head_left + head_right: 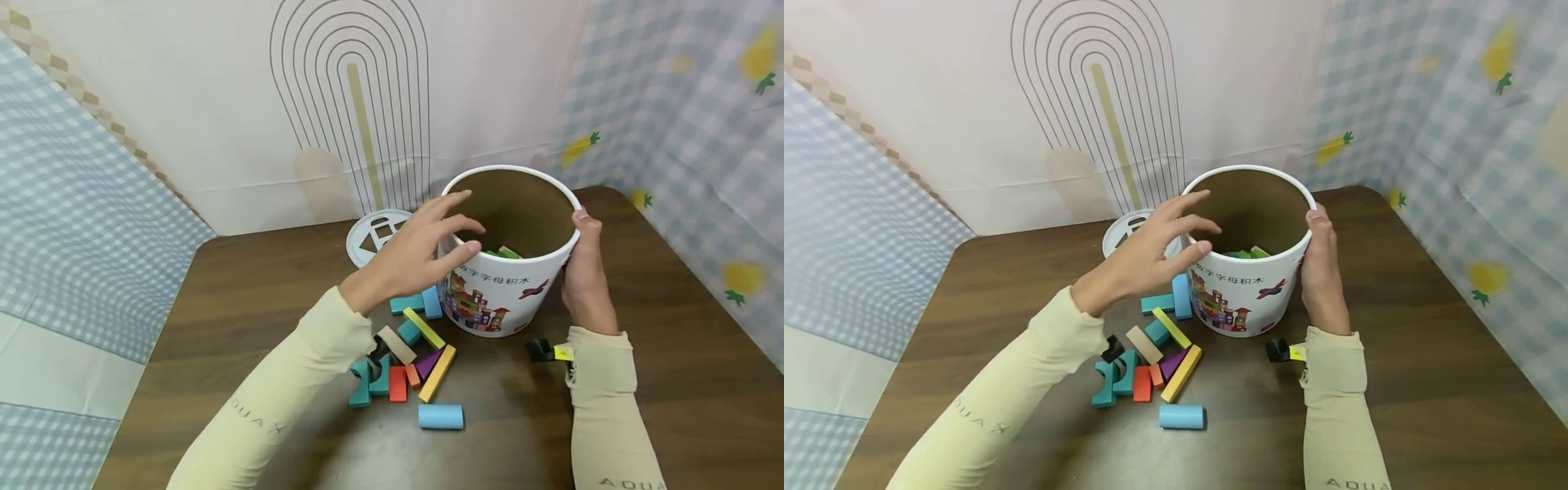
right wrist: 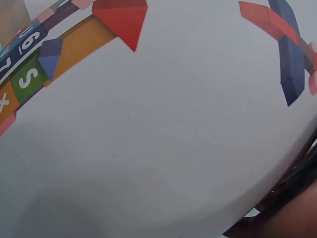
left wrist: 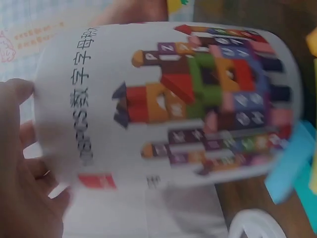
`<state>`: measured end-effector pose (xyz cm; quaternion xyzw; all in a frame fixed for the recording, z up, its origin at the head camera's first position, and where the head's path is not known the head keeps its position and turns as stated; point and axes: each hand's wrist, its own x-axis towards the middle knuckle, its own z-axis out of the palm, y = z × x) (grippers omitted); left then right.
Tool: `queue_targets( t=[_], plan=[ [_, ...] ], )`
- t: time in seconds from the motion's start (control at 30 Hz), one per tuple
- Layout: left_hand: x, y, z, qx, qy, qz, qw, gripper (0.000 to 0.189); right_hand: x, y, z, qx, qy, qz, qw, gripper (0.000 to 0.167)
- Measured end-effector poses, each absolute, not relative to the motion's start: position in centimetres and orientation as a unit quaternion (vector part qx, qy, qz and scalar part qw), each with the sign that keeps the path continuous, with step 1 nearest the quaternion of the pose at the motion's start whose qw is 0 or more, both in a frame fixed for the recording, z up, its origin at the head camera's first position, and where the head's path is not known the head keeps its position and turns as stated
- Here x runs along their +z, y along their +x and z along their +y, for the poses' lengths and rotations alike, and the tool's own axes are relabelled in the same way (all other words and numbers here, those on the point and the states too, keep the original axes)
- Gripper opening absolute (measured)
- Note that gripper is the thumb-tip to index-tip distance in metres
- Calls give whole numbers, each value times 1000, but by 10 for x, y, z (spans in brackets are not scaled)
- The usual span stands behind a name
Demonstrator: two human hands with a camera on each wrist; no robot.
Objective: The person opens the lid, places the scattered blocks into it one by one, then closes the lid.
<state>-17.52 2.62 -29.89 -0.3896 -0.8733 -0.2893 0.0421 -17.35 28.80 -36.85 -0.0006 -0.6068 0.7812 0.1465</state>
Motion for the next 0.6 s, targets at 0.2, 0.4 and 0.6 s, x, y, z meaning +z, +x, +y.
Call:
queue_targets(
  t=[0.2,0.4,0.6],
  plan=[
    [-311,-149,-23,-293,-371,-881,30,52,-366,-172,288,779,-2,-610,144,45],
    [-338,-115,-72,-271,-335,-902,-12,51,-366,-172,287,783,-12,-606,141,47],
    [-373,-82,-102,-224,-287,-927,-85,71,-365,-172,288,789,-1,-598,138,47]
  ],
)
